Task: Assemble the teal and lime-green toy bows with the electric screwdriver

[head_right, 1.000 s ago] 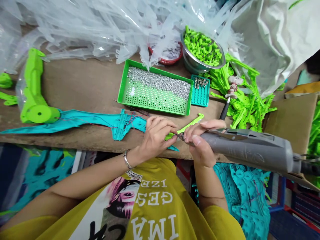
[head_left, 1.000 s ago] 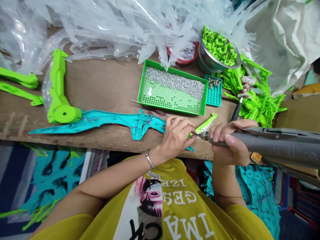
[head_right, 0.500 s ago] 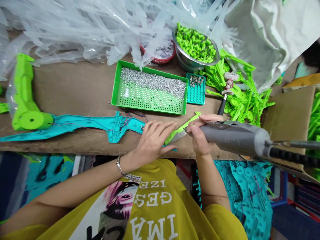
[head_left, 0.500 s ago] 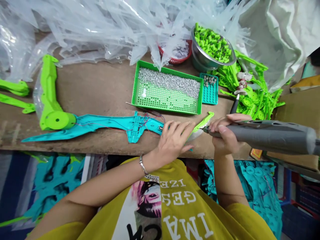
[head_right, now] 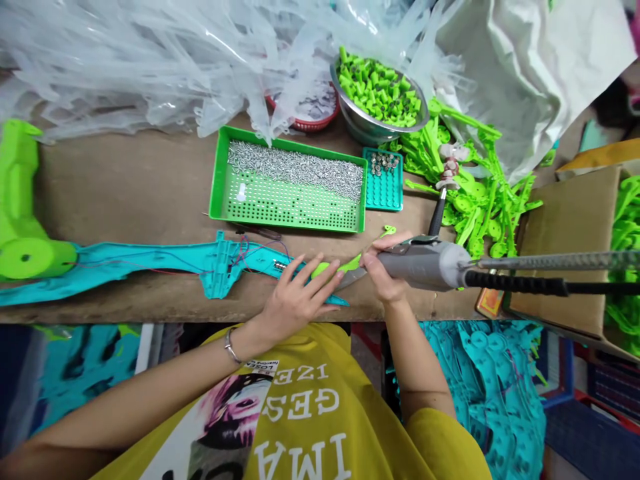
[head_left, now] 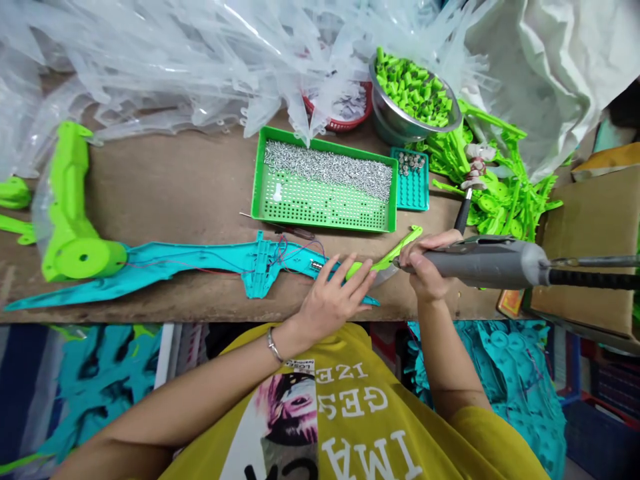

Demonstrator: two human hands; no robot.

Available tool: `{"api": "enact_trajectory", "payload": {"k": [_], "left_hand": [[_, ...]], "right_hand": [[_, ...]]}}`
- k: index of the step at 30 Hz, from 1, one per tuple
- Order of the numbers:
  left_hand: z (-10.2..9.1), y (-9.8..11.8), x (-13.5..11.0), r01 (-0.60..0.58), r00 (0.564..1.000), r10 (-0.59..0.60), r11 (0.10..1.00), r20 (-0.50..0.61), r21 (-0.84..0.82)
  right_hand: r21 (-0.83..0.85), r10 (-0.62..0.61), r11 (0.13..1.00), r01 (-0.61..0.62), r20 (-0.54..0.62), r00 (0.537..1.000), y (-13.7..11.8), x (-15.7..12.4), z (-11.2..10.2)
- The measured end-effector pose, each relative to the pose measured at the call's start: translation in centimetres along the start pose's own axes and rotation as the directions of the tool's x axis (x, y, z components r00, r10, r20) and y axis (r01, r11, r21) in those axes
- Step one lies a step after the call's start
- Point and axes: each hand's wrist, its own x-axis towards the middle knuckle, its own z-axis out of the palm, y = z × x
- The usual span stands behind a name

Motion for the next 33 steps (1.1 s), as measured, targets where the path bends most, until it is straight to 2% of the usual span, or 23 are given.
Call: {"api": "enact_trajectory", "payload": {"k": [3,7,9,10,12,14,16,22,30,33], "left_hand": [[0.2,0.0,0.0,-0.008,0.999,0.01,0.999,-0.033,0.034],[0.2,-0.1,0.1,0.009,0.998,-0.005,0.999,-0.064,0.05],[0.2,-0.1,0.2,0.026,0.997,-0.022,0.998,-0.078,0.05],[0.2,-0.1,0.2,0.03,0.996,-0.026,0.998,-0.082,0.049],[0.2,-0.2,0.2,0.028,0.996,-0.023,0.998,-0.086,0.049],[0.2,-0.2,0.2,0.023,0.997,-0.019,0.998,-0.08,0.052],[0.1,-0.2,0.1,0.028,0.998,-0.025,0.998,-0.061,0.056],[-0.2,-0.2,0.1,0.032,0.999,-0.03,0.998,-0.026,0.063],[-0.1,-0.3,0.1,0.026,0.998,-0.025,0.999,-0.061,0.028],[0.0,-0.3,0.1,0.026,0.997,-0.024,0.999,-0.068,0.027]], "right_hand": [[0.041,-0.015,0.999,0.009,0.145,0.989,0.7,0.2,-0.8],[0.046,0.098,0.992,-0.116,0.293,0.951,0.3,1.5,-1.3],[0.032,0.129,0.989,-0.146,0.314,0.941,-0.1,2.8,-0.8],[0.041,0.108,0.991,-0.124,0.28,0.954,-0.3,3.4,-0.3],[0.065,0.017,0.998,-0.026,0.131,0.991,-0.2,4.8,1.0],[0.058,-0.058,0.997,0.059,-0.026,0.998,0.3,6.0,2.4],[0.034,-0.06,0.997,0.064,-0.097,0.993,1.2,6.7,3.6],[0.004,-0.005,1.0,0.005,-0.103,0.995,3.3,7.0,4.6],[0.016,0.018,1.0,-0.017,-0.069,0.997,4.1,7.1,4.7],[-0.023,0.033,0.999,-0.034,-0.041,0.999,3.6,7.2,4.7]]}}
